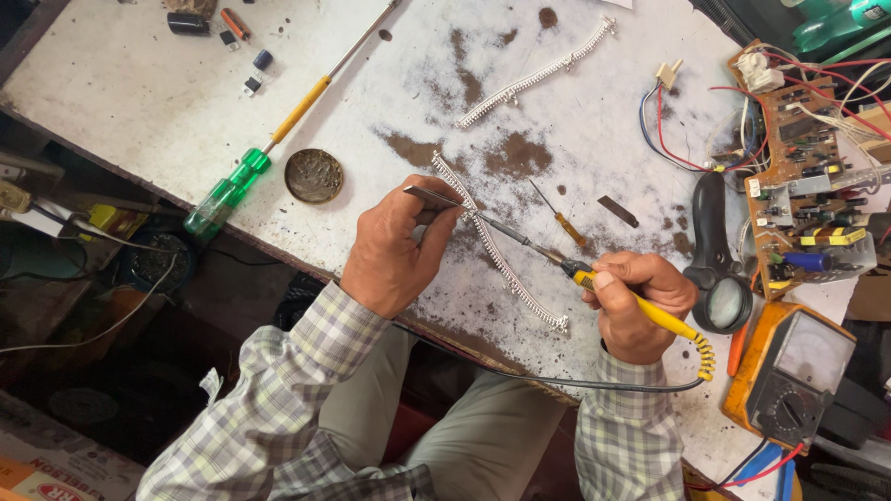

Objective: The person uses a soldering iron to apply solder to a flexible LED strip on a workbench. They hold the strip with one hand and the soldering iron with the other, then set the iron down and inspect the strip. Another person briefly assists by holding the strip steady.

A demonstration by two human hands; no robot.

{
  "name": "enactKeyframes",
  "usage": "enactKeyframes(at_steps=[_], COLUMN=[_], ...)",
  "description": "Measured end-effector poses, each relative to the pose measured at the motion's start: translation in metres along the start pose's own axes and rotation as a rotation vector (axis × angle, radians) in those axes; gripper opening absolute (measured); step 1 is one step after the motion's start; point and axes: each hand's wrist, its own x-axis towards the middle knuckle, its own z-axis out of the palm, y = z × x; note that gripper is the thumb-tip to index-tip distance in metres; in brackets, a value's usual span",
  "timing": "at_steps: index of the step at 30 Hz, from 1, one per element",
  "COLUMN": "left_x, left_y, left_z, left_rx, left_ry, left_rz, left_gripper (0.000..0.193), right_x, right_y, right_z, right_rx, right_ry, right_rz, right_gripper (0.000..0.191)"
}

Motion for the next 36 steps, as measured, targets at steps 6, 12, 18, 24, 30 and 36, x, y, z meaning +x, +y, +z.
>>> enactKeyframes(at_steps=[6, 12, 18, 24, 30, 36], left_x=[0.0002, 0.0000, 0.0009, 0.0005, 0.0002, -0.0005], left_y=[0.0009, 0.0007, -0.0010, -0.0010, -0.0020, -0.0029], left_z=[-0.0004, 0.0001, -0.0006, -0.0008, -0.0009, -0.0006], left_rx=[0.011, -0.001, 0.010, 0.034, 0.027, 0.029], left_ry=[-0.001, 0.000, -0.001, 0.011, 0.015, 0.023], left_rz=[0.000, -0.016, 0.002, 0.022, 0.020, 0.025], left_gripper=[0.019, 0.019, 0.019, 0.018, 0.019, 0.020], right_x=[-0.0012, 0.0009, -0.0006, 0.0001, 0.0003, -0.0001], right_y=[-0.0040, -0.0006, 0.0025, 0.0037, 0.0031, 0.0040], right_z=[0.0015, 0.0008, -0.0004, 0.0000, 0.0005, 0.0002], right_rx=[-0.040, -0.006, -0.005, -0.007, -0.019, -0.033], right_ry=[0.048, 0.001, 0.015, 0.017, 0.012, 0.023], right_rz=[0.021, 0.003, 0.022, 0.019, 0.014, 0.027], right_gripper=[0.007, 0.009, 0.009, 0.008, 0.008, 0.008])
